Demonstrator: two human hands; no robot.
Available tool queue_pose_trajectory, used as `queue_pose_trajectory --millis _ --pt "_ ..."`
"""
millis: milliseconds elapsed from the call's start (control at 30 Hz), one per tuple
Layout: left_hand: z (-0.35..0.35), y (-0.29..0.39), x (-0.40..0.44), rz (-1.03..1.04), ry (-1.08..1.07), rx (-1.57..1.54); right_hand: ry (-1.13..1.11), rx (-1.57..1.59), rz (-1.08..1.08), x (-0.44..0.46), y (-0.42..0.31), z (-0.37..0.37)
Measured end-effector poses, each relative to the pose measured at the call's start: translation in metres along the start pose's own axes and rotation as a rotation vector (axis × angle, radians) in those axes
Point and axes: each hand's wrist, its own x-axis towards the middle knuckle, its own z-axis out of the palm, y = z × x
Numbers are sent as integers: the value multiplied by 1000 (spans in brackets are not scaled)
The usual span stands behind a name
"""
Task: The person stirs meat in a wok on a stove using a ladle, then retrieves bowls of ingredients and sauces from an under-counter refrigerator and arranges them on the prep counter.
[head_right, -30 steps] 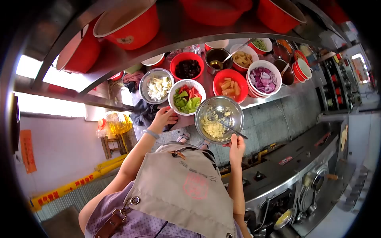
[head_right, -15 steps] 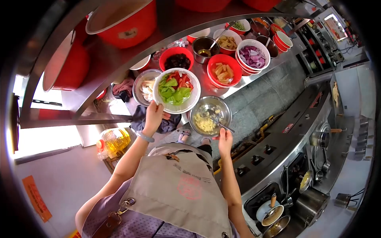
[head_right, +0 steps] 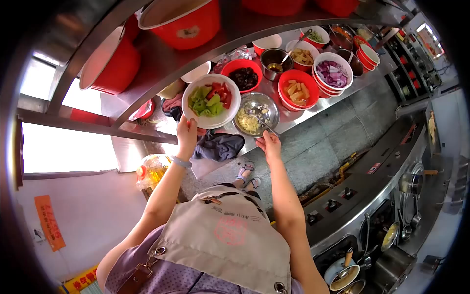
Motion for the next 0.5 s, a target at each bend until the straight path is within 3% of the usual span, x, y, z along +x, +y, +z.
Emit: queue_pose_trajectory --millis 100,200,333,500 --pt "1 -5 2 46 -32 4 18 48 43 -19 -2 -5" --pt "1 -6 5 -36 -53 -159 65 4 90 -41 7 -24" --pt "-11 -17 7 -9 -39 -60 95 -29 124 -82 18 -43" --pt "-40 -25 -8 -190 -56 -118 167 12 117 -130 46 -65"
